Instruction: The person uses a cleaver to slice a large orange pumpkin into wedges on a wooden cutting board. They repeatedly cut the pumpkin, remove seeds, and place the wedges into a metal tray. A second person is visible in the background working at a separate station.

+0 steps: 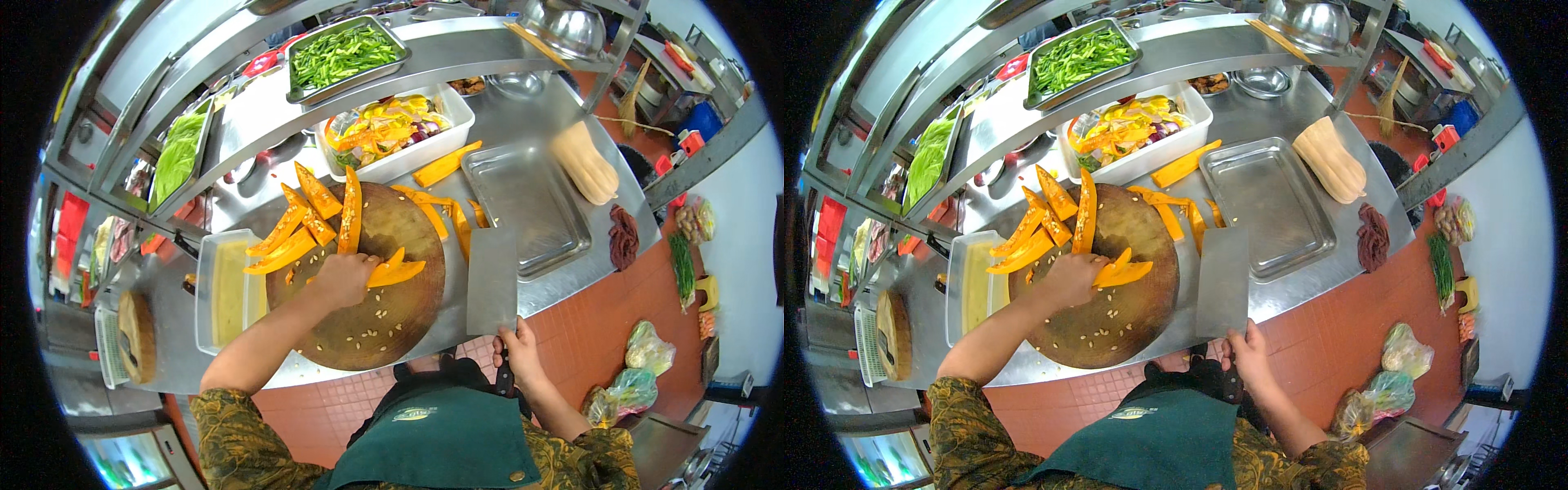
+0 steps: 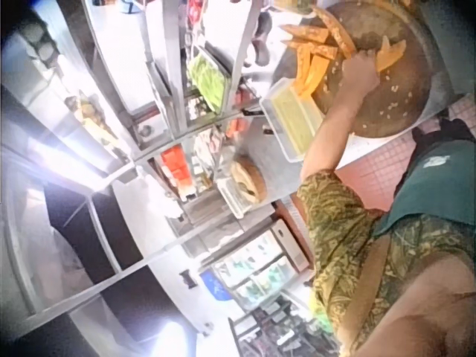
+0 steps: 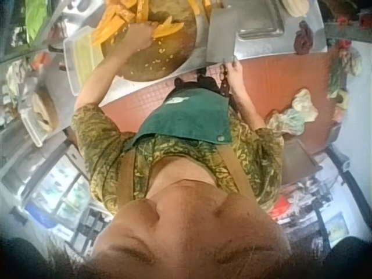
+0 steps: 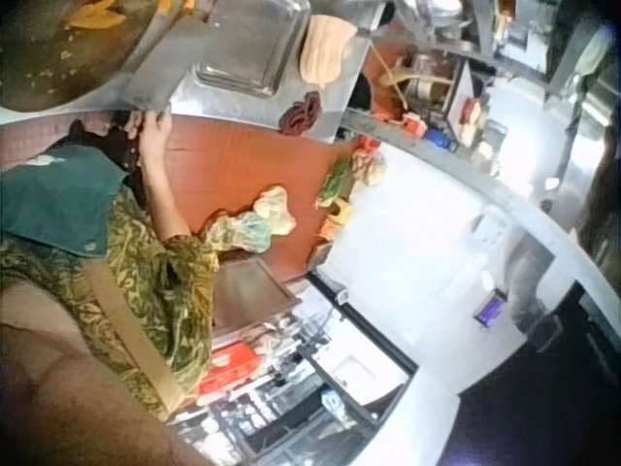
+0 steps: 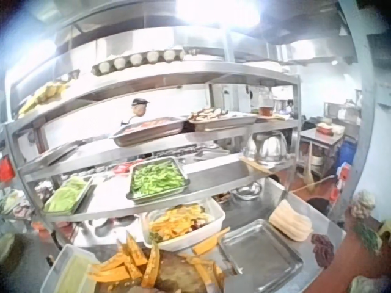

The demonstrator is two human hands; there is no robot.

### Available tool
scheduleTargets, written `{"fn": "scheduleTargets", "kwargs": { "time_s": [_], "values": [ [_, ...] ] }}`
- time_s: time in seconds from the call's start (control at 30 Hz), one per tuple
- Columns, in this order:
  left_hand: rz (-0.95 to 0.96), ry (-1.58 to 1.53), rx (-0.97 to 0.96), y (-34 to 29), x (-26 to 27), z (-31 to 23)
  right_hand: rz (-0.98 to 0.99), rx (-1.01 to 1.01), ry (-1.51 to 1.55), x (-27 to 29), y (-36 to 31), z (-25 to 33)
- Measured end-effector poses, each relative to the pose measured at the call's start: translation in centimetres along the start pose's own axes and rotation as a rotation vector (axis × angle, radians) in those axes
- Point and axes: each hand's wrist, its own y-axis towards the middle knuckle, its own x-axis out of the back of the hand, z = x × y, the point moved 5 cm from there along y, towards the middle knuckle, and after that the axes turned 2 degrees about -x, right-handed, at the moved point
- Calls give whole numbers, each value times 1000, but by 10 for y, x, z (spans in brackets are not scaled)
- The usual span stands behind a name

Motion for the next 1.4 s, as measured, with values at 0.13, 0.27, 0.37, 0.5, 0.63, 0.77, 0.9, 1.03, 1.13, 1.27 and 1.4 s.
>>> {"fn": "scheduleTargets", "kwargs": {
  "time_s": [0.13,0.27,0.37,0.5,0.63,0.77,0.9,1.03,1.13,1.27,1.4],
  "values": [
    [112,-63,94,12,26,-5,-11,16,41,11,1,-1],
    [-35,-74,43,18,2,-4,-16,33,67,16,1,2],
    [-69,-66,44,23,5,-15,-22,34,84,19,-1,1],
    [56,-164,78,40,10,-9,-28,-1,73,21,-3,0],
    [190,-405,263,55,-4,16,-22,-1,115,24,-2,4],
    [76,-593,385,66,-10,19,-46,-3,102,31,2,5],
    [-128,-626,381,96,-2,-5,-62,17,141,34,6,12],
    [-116,-690,366,138,33,-54,-100,19,146,41,13,18],
    [-123,-727,367,166,39,-76,-131,-9,127,47,19,21],
    [40,-662,262,198,27,-69,-152,-3,107,56,24,26],
    [-187,-232,135,222,29,-31,-175,11,148,64,29,25]
  ]
}}
